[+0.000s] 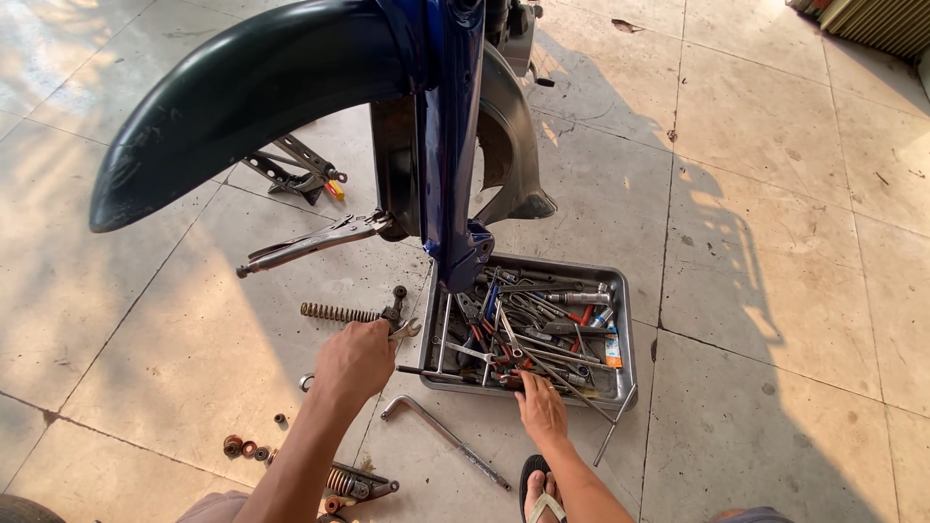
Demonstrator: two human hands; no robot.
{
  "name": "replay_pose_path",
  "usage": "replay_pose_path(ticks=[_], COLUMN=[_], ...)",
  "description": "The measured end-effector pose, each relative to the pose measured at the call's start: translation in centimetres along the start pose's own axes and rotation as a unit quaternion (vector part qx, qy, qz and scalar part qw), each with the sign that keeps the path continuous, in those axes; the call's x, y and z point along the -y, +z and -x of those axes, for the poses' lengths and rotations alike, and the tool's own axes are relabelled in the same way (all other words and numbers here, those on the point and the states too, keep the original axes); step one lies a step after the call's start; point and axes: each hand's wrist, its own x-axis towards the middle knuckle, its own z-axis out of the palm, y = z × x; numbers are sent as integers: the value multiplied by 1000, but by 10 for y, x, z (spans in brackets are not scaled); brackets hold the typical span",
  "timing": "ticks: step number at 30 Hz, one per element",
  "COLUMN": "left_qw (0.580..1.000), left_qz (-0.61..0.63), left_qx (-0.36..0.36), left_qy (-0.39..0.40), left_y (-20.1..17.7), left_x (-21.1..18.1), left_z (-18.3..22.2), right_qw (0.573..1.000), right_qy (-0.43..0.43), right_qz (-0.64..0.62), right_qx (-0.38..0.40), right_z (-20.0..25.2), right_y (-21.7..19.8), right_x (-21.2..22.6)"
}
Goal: Repairing the front fork and fender assembly of a motorcycle using wrenches
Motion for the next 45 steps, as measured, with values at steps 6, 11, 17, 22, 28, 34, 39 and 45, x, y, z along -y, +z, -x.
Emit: replay_pose_path(ticks=[6, 11, 17, 22, 28, 34, 39, 45], left_qw=[1000, 999, 995, 987, 973, 967, 932, 921], left_qz=[14, 24, 98, 163, 228, 248, 360, 383], left_qx=[-18, -8, -1, 9, -36, -52, 34, -1], left_qy=[-5, -24, -21, -10, -2, 19, -20, -73], left_y=[-11, -21, -25, -9, 22, 33, 10, 17], left_x=[4, 5, 20, 39, 62, 67, 42, 37], left_z=[9, 15, 7, -18, -66, -85, -74, -87], right_qw=[998, 996, 984, 884, 739, 683, 734, 755], right_qy=[7, -19, -34, -9, 247, 186, 116, 37], right_qz=[-63, -1, -169, -458, -555, -694, -658, -638], right_qx=[13, 85, 53, 96, 293, 130, 123, 144], right_z=[0, -14, -57, -82, -51, -83, -100, -90], right_y=[16, 17, -38, -86, -74, -159, -154, -140], right_x=[-2, -11, 66, 157, 178, 230, 250, 270])
